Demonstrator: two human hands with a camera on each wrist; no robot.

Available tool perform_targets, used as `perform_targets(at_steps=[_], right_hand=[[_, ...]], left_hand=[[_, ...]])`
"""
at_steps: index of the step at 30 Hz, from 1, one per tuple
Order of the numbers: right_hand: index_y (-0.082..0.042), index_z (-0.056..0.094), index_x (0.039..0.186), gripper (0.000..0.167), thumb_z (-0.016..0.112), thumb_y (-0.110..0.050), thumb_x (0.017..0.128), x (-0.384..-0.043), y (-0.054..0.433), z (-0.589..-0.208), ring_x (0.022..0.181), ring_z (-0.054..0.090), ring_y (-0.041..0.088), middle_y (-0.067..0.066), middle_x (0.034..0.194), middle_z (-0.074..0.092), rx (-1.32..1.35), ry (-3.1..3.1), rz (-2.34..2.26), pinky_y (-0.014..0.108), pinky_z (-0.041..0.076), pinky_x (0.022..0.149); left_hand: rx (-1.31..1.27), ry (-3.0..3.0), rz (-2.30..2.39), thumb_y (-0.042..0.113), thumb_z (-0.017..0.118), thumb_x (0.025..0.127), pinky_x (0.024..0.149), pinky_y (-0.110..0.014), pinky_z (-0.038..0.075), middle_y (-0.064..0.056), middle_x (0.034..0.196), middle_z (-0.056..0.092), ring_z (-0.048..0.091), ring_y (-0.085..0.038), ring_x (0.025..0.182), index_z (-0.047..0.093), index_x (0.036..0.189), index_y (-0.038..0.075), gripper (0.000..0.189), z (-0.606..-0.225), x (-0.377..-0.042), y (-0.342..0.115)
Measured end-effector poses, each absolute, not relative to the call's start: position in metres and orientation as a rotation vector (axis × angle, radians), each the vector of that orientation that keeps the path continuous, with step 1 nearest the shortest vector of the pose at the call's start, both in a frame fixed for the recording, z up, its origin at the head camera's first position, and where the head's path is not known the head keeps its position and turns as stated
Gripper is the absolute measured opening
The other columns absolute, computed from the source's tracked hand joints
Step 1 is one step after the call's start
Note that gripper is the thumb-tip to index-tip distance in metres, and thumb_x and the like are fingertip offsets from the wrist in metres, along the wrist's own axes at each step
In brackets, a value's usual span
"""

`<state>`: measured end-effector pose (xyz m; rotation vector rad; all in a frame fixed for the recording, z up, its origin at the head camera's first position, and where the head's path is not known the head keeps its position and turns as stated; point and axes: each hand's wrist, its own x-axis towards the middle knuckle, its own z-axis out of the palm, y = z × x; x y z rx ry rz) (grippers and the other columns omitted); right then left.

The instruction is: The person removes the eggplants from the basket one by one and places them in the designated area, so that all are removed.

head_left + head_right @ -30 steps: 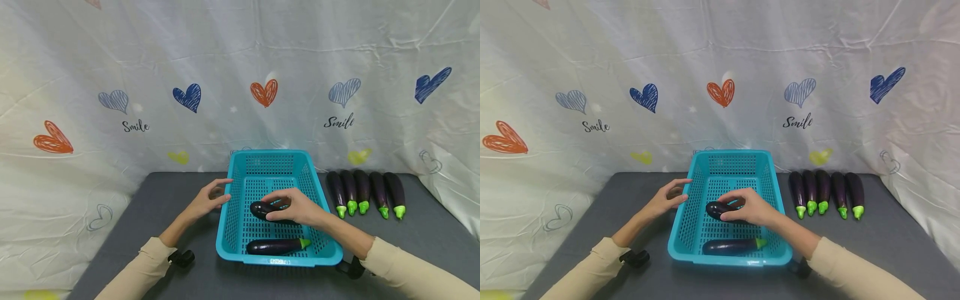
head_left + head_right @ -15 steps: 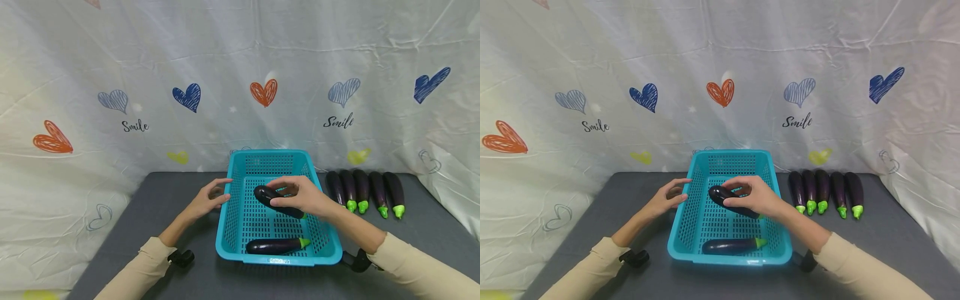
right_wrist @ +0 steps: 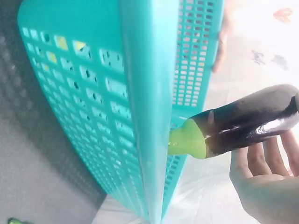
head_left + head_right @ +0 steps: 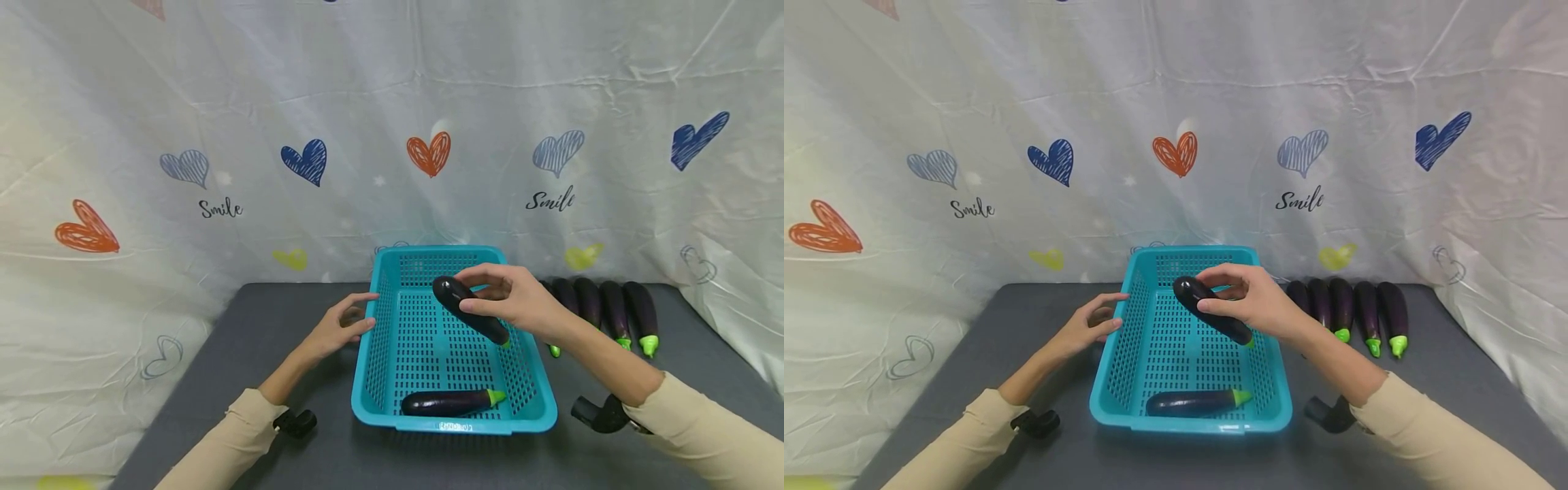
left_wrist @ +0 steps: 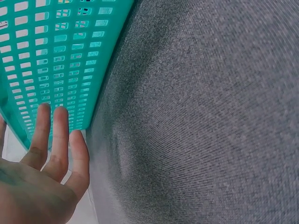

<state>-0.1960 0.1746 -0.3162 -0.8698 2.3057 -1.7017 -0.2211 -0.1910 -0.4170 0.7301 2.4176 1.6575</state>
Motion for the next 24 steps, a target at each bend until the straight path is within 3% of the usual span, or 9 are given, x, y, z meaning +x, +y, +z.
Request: perform_targets(at_steps=[24], right_hand=[[-0.012, 0.054, 0.145, 0.045, 0.067, -0.020, 0.102, -0.188, 0.217, -0.300, 0.127, 0.055, 0.026, 0.008, 0.142, 0.054, -0.772, 2.481, -1.675, 0.033, 0.054, 0.092]], left_hand=[[0.705, 2.425, 1.653, 0.021, 0.064, 0.103, 0.086, -0.050, 0.054, -0.013, 0.152, 0.044, 0.052, -0.033, 0.128, 0.046, 0.153, 0.021, 0.053, -0.417, -0.222, -0.191]])
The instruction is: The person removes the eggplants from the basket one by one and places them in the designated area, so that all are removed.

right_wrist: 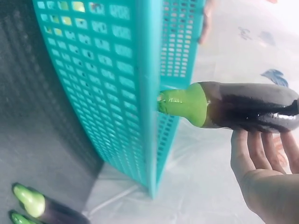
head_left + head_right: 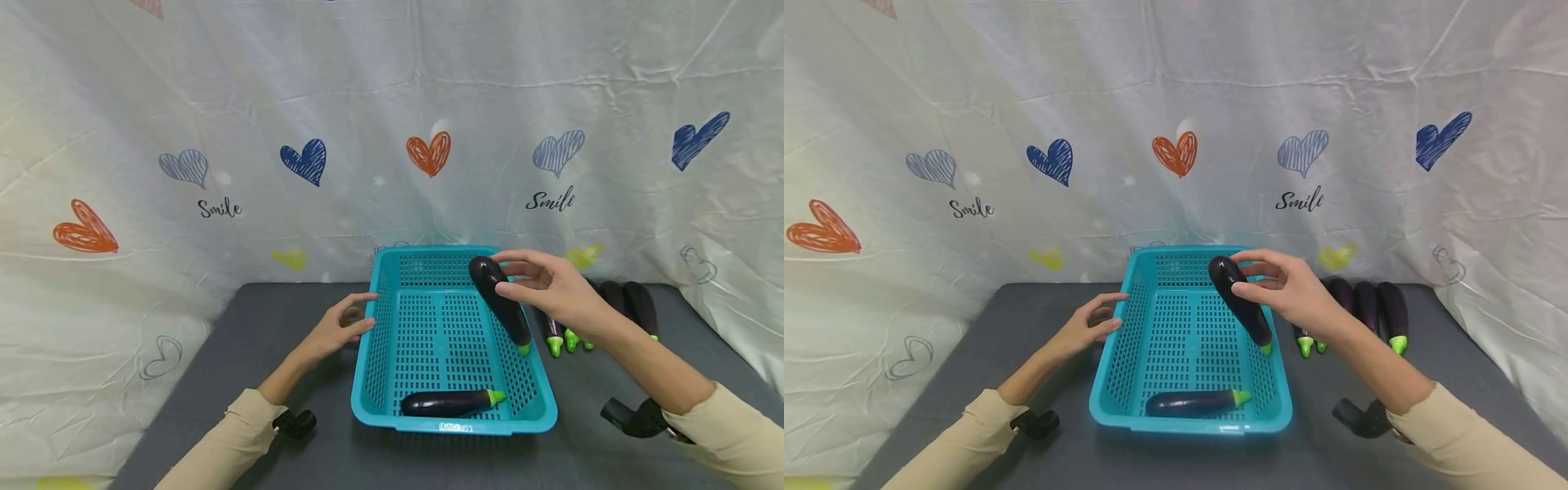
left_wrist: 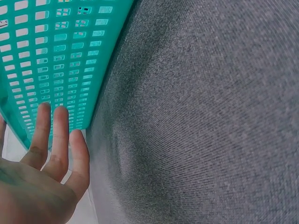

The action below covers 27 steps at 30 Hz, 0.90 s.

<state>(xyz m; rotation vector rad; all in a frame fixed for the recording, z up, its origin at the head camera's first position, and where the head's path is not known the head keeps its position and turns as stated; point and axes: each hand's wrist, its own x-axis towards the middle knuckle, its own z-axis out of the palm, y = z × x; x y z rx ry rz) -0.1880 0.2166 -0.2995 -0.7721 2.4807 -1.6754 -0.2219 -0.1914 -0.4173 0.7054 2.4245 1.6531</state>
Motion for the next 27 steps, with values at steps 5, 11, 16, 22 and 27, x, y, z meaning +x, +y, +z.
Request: perform_targets(at_steps=[5, 11, 16, 22, 27], right_hand=[[-0.014, 0.052, 0.147, 0.046, 0.065, -0.020, 0.103, -0.187, 0.223, -0.287, 0.127, 0.055, 0.023, 0.011, 0.142, 0.053, -0.766, 2.486, -1.700, 0.032, 0.054, 0.090], [-0.015, 0.051, 0.149, 0.047, 0.063, -0.017, 0.104, -0.185, 0.234, -0.277, 0.123, 0.058, 0.018, 0.013, 0.141, 0.053, -0.757, 2.571, -1.692, 0.028, 0.055, 0.088], [-0.018, 0.050, 0.150, 0.048, 0.064, -0.016, 0.103, -0.184, 0.245, -0.276, 0.119, 0.060, 0.014, 0.013, 0.141, 0.054, -0.709, 2.647, -1.675, 0.026, 0.055, 0.085], [-0.021, 0.048, 0.152, 0.049, 0.061, -0.019, 0.105, -0.182, 0.258, -0.279, 0.118, 0.059, 0.013, 0.013, 0.144, 0.051, -0.649, 2.707, -1.650, 0.025, 0.054, 0.084], [-0.024, 0.046, 0.154, 0.049, 0.058, -0.022, 0.107, -0.179, 0.265, -0.281, 0.115, 0.060, 0.014, 0.015, 0.143, 0.052, -0.607, 2.742, -1.631, 0.025, 0.055, 0.083]], left_hand=[[0.716, 2.427, 1.654, 0.022, 0.065, 0.103, 0.086, -0.050, 0.055, -0.014, 0.152, 0.044, 0.052, -0.033, 0.128, 0.046, 0.153, 0.020, 0.054, -0.418, -0.222, -0.191], [0.708, 2.430, 1.658, 0.020, 0.064, 0.103, 0.087, -0.050, 0.055, -0.013, 0.150, 0.046, 0.053, -0.033, 0.127, 0.047, 0.153, 0.020, 0.053, -0.419, -0.223, -0.192], [0.701, 2.434, 1.651, 0.021, 0.064, 0.103, 0.087, -0.051, 0.054, -0.016, 0.151, 0.045, 0.052, -0.035, 0.128, 0.047, 0.153, 0.020, 0.053, -0.419, -0.223, -0.191], [0.702, 2.424, 1.652, 0.023, 0.064, 0.103, 0.088, -0.052, 0.054, -0.017, 0.152, 0.043, 0.050, -0.036, 0.130, 0.046, 0.153, 0.019, 0.053, -0.418, -0.223, -0.191], [0.694, 2.419, 1.655, 0.024, 0.064, 0.103, 0.087, -0.052, 0.054, -0.016, 0.153, 0.043, 0.050, -0.035, 0.130, 0.046, 0.153, 0.021, 0.054, -0.417, -0.222, -0.191]])
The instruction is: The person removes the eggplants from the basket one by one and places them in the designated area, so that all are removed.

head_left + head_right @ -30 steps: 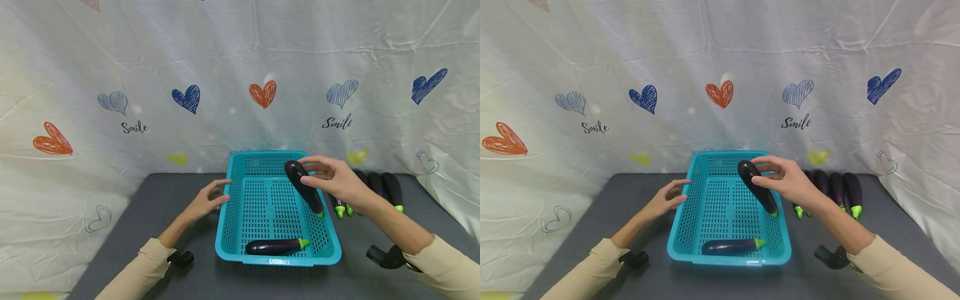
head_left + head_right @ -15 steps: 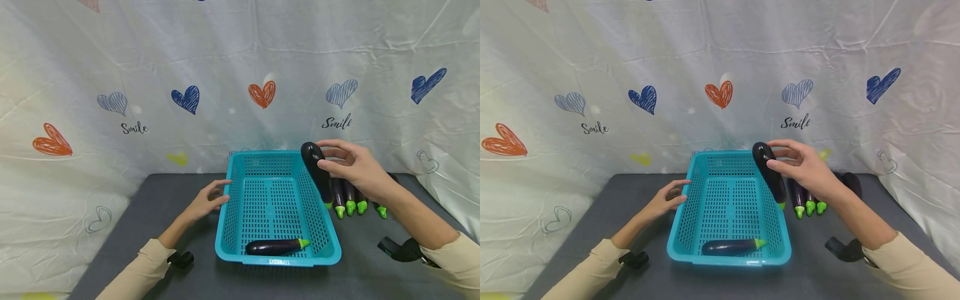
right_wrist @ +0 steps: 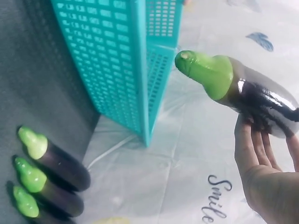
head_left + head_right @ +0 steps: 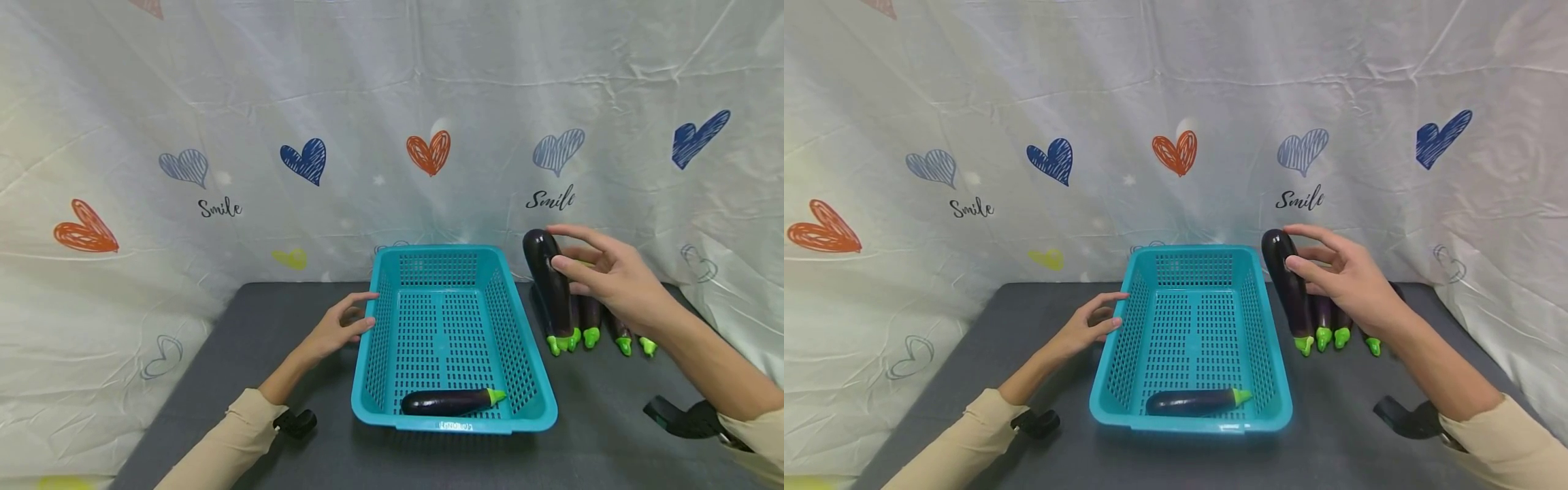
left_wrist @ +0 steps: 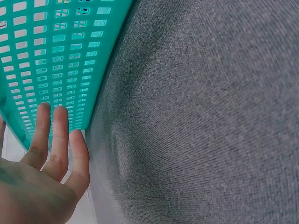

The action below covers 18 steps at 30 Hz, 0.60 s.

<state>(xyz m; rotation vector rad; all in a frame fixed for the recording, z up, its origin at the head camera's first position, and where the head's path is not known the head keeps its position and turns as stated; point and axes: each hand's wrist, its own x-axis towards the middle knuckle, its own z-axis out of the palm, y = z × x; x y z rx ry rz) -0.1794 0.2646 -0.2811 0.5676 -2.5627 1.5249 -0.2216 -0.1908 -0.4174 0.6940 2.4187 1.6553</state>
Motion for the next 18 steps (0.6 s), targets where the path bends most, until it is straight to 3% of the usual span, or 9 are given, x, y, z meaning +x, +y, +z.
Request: perform_targets(at_steps=[8, 18], right_hand=[[-0.023, 0.043, 0.156, 0.049, 0.054, -0.023, 0.108, -0.178, 0.273, -0.294, 0.115, 0.060, 0.006, 0.016, 0.147, 0.049, 0.549, -2.577, 1.503, 0.040, 0.058, 0.084], [-0.023, 0.033, 0.161, 0.053, 0.048, -0.025, 0.110, -0.174, 0.287, -0.318, 0.106, 0.065, 0.008, 0.033, 0.145, 0.044, 0.592, -2.582, 1.650, 0.036, 0.059, 0.077]], left_hand=[[0.681, 2.429, 1.649, 0.023, 0.065, 0.103, 0.087, -0.052, 0.054, -0.015, 0.151, 0.045, 0.053, -0.033, 0.127, 0.046, 0.153, 0.021, 0.054, -0.417, -0.221, -0.190], [0.642, 2.424, 1.647, 0.024, 0.065, 0.103, 0.089, -0.053, 0.053, -0.010, 0.152, 0.045, 0.051, -0.032, 0.130, 0.046, 0.153, 0.025, 0.054, -0.417, -0.221, -0.190]])
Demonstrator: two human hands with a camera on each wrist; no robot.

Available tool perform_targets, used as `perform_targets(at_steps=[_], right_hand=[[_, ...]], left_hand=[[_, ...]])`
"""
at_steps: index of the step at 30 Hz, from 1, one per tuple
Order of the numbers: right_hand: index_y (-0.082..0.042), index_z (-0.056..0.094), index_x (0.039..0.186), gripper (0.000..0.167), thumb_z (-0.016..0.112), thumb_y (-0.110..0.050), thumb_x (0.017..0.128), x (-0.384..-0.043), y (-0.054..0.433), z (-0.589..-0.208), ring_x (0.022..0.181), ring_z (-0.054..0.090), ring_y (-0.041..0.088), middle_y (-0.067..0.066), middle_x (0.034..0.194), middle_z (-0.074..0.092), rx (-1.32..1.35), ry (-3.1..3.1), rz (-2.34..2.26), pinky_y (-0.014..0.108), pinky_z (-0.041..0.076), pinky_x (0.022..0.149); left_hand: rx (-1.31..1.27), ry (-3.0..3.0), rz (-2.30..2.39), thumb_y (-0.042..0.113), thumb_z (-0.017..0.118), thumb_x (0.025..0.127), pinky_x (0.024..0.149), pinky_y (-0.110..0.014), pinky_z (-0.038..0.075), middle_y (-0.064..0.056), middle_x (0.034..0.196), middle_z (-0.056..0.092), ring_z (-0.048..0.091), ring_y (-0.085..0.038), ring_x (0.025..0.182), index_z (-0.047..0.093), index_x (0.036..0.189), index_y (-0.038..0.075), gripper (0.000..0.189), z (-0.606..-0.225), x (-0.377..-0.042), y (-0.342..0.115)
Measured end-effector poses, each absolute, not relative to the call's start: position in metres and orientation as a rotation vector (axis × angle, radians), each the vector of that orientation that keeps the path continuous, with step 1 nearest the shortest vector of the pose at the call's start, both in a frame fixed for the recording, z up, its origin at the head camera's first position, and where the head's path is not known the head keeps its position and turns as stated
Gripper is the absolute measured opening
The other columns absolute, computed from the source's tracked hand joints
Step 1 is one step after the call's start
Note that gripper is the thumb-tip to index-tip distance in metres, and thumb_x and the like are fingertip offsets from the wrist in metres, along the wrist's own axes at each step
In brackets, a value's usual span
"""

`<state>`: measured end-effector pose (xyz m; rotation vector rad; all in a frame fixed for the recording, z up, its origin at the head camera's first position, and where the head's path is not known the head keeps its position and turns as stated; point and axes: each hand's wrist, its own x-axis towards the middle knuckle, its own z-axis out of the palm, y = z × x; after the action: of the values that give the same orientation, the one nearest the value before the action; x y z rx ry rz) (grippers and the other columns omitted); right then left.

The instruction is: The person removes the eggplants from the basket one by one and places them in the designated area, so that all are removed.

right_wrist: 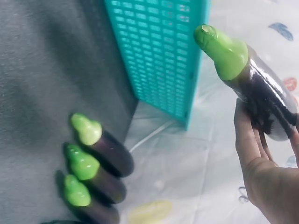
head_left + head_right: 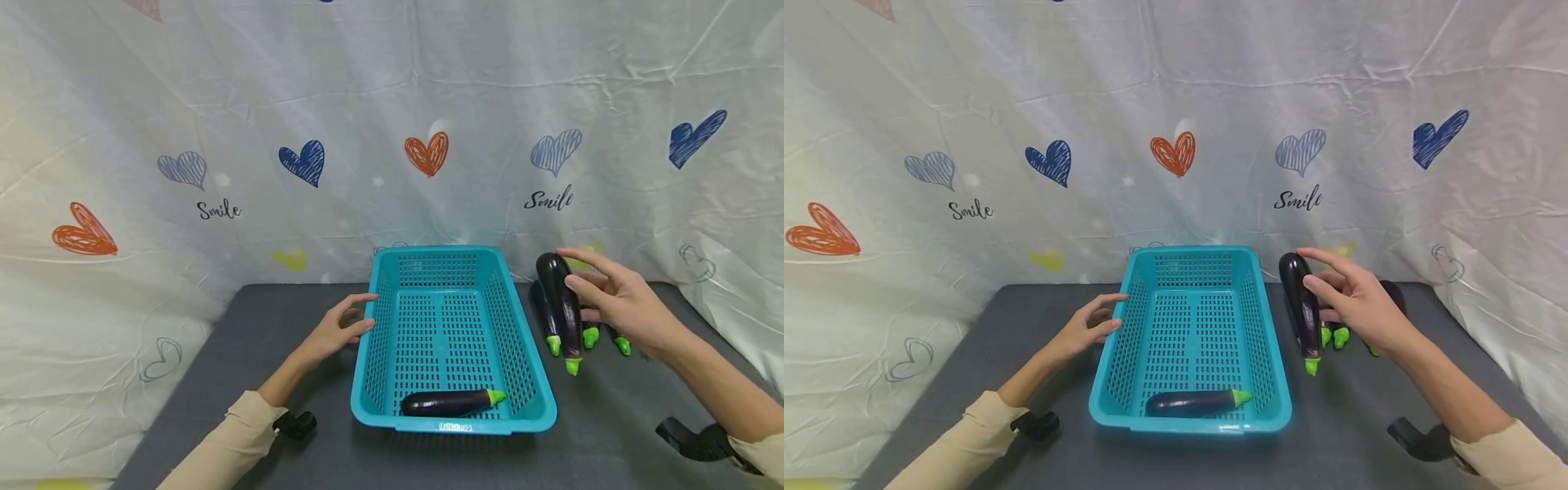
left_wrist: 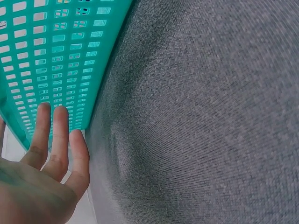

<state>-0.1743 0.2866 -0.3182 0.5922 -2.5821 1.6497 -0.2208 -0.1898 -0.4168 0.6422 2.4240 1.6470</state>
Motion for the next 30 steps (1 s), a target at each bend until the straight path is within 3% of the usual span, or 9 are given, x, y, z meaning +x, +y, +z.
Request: perform_targets(at_steps=[7, 13, 16, 18, 21, 23, 26, 30], right_hand=[[-0.023, 0.031, 0.161, 0.053, 0.046, -0.021, 0.111, -0.172, 0.298, -0.333, 0.102, 0.070, 0.017, 0.027, 0.140, 0.046, 0.574, -2.568, 1.721, 0.036, 0.059, 0.077], [-0.022, 0.031, 0.161, 0.053, 0.047, -0.024, 0.111, -0.170, 0.306, -0.341, 0.104, 0.064, 0.007, 0.029, 0.143, 0.042, 0.513, -2.604, 1.668, 0.033, 0.059, 0.076], [-0.024, 0.032, 0.161, 0.054, 0.050, -0.025, 0.110, -0.169, 0.309, -0.345, 0.109, 0.061, 0.006, 0.029, 0.144, 0.042, 0.475, -2.619, 1.658, 0.034, 0.059, 0.076], [-0.025, 0.031, 0.162, 0.057, 0.053, -0.025, 0.109, -0.168, 0.311, -0.347, 0.119, 0.058, 0.015, 0.029, 0.150, 0.037, 0.454, -2.639, 1.644, 0.035, 0.059, 0.077], [-0.029, 0.029, 0.162, 0.064, 0.060, -0.022, 0.106, -0.166, 0.315, -0.351, 0.125, 0.051, 0.017, 0.024, 0.155, 0.029, 0.428, -2.665, 1.622, 0.036, 0.059, 0.077], [-0.029, 0.028, 0.162, 0.070, 0.065, -0.018, 0.103, -0.165, 0.317, -0.354, 0.123, 0.053, 0.018, 0.023, 0.154, 0.029, 0.437, -2.669, 1.623, 0.035, 0.058, 0.077], [-0.029, 0.027, 0.162, 0.077, 0.070, -0.013, 0.100, -0.164, 0.320, -0.357, 0.111, 0.059, 0.007, 0.020, 0.148, 0.034, 0.454, -2.665, 1.633, 0.032, 0.057, 0.074], [-0.029, 0.025, 0.163, 0.084, 0.073, -0.011, 0.097, -0.162, 0.325, -0.360, 0.107, 0.063, 0.009, 0.017, 0.142, 0.041, 0.471, -2.680, 1.612, 0.030, 0.054, 0.073]], left_hand=[[0.645, 2.423, 1.645, 0.024, 0.064, 0.103, 0.090, -0.053, 0.053, -0.011, 0.153, 0.043, 0.050, -0.033, 0.131, 0.046, 0.153, 0.025, 0.053, -0.417, -0.221, -0.190], [0.640, 2.424, 1.644, 0.024, 0.064, 0.103, 0.090, -0.053, 0.053, -0.010, 0.153, 0.044, 0.050, -0.032, 0.130, 0.046, 0.153, 0.026, 0.053, -0.416, -0.220, -0.190], [0.636, 2.422, 1.644, 0.024, 0.064, 0.103, 0.090, -0.053, 0.053, -0.010, 0.152, 0.045, 0.051, -0.032, 0.130, 0.046, 0.153, 0.027, 0.053, -0.416, -0.220, -0.190], [0.638, 2.420, 1.644, 0.024, 0.064, 0.103, 0.090, -0.054, 0.052, -0.011, 0.152, 0.044, 0.050, -0.033, 0.130, 0.046, 0.153, 0.026, 0.053, -0.416, -0.220, -0.191], [0.640, 2.417, 1.647, 0.025, 0.064, 0.103, 0.091, -0.054, 0.052, -0.011, 0.152, 0.043, 0.049, -0.033, 0.131, 0.046, 0.153, 0.026, 0.053, -0.417, -0.220, -0.191], [0.643, 2.415, 1.649, 0.025, 0.064, 0.103, 0.091, -0.054, 0.052, -0.012, 0.152, 0.043, 0.049, -0.033, 0.131, 0.045, 0.153, 0.026, 0.053, -0.417, -0.220, -0.191], [0.649, 2.415, 1.650, 0.025, 0.064, 0.103, 0.090, -0.054, 0.053, -0.013, 0.151, 0.045, 0.051, -0.033, 0.129, 0.046, 0.153, 0.026, 0.053, -0.418, -0.221, -0.191], [0.653, 2.416, 1.653, 0.024, 0.064, 0.103, 0.090, -0.055, 0.053, -0.014, 0.150, 0.045, 0.052, -0.033, 0.128, 0.046, 0.153, 0.026, 0.053, -0.418, -0.221, -0.191]])
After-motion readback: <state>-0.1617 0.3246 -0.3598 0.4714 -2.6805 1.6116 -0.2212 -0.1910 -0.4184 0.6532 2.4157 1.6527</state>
